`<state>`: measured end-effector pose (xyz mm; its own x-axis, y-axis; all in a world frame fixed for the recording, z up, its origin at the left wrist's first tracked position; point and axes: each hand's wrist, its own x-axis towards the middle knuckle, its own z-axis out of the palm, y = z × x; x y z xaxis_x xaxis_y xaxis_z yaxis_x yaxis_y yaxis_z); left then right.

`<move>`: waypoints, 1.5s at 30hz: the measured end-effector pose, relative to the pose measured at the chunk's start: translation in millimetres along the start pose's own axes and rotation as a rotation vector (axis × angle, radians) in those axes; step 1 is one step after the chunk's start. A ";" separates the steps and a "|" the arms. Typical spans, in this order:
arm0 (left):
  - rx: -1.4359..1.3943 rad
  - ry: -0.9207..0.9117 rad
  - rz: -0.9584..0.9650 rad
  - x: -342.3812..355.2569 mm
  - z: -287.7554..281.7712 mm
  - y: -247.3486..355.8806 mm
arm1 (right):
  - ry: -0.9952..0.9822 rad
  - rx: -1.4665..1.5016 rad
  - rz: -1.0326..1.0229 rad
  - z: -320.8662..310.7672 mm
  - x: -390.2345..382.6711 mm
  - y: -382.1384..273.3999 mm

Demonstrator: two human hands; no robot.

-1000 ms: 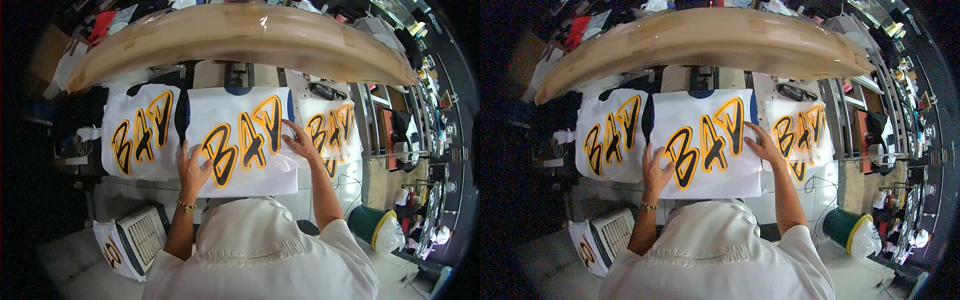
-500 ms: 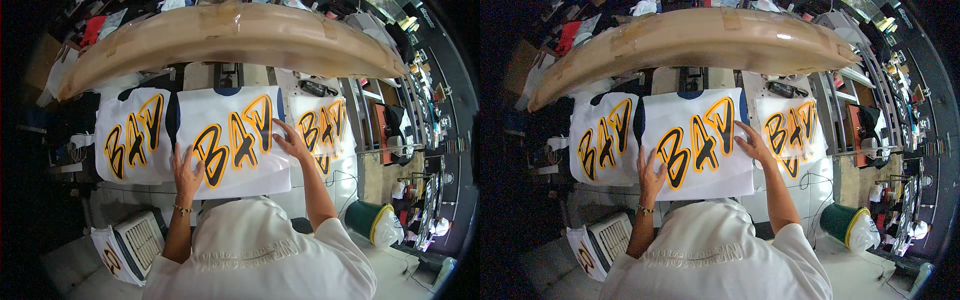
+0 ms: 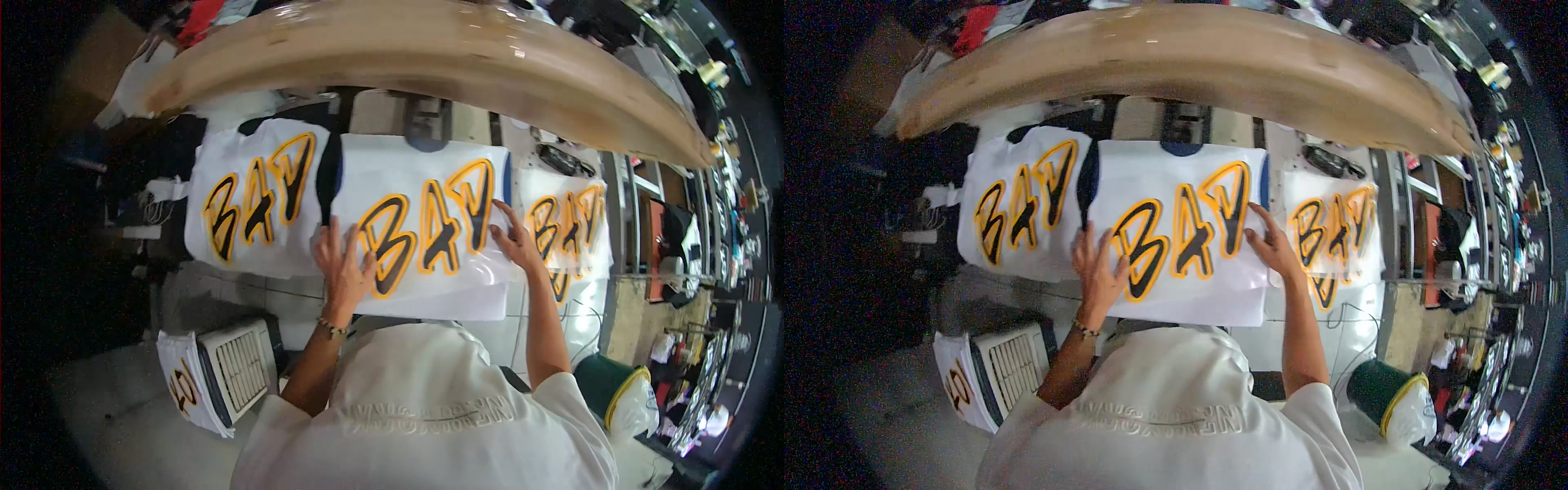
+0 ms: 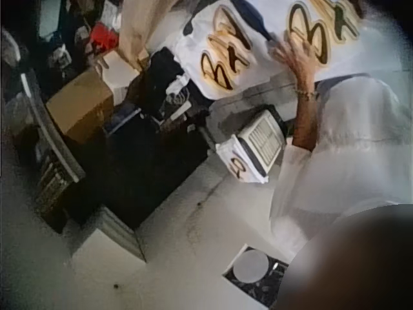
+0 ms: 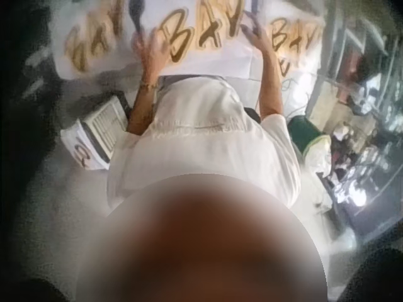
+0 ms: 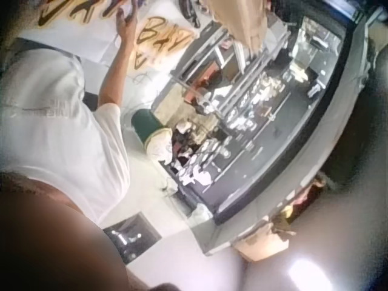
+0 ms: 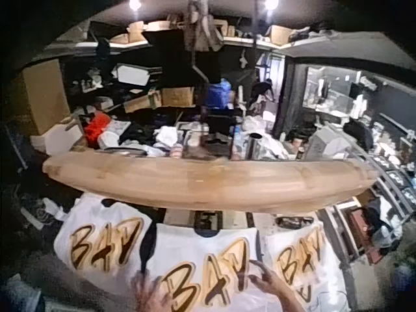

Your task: Applying graphic prints to t-shirts using a multi-platen printing machine and a heat press.

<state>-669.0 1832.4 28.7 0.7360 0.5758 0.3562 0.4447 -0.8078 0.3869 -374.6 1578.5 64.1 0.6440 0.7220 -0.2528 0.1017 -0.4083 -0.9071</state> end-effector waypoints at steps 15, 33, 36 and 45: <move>-0.104 -0.122 0.046 -4.7 -4.7 4.9 | -0.030 0.075 -0.132 -8.9 8.1 49.6; -0.045 -0.220 0.128 -1.1 -1.7 -12.9 | 0.070 -0.071 -0.118 -5.9 3.3 29.9; -0.057 -0.247 0.124 1.5 -3.3 -9.4 | 0.085 -0.087 -0.200 -7.3 6.3 46.1; -0.068 -0.274 0.097 0.3 -5.0 -12.0 | 0.053 -0.094 -0.133 -6.7 3.6 31.2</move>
<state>-676.6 1842.9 28.5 0.8877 0.4334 0.1554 0.3373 -0.8418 0.4213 -364.0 1564.6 37.2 0.6586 0.7441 -0.1120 0.2582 -0.3633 -0.8952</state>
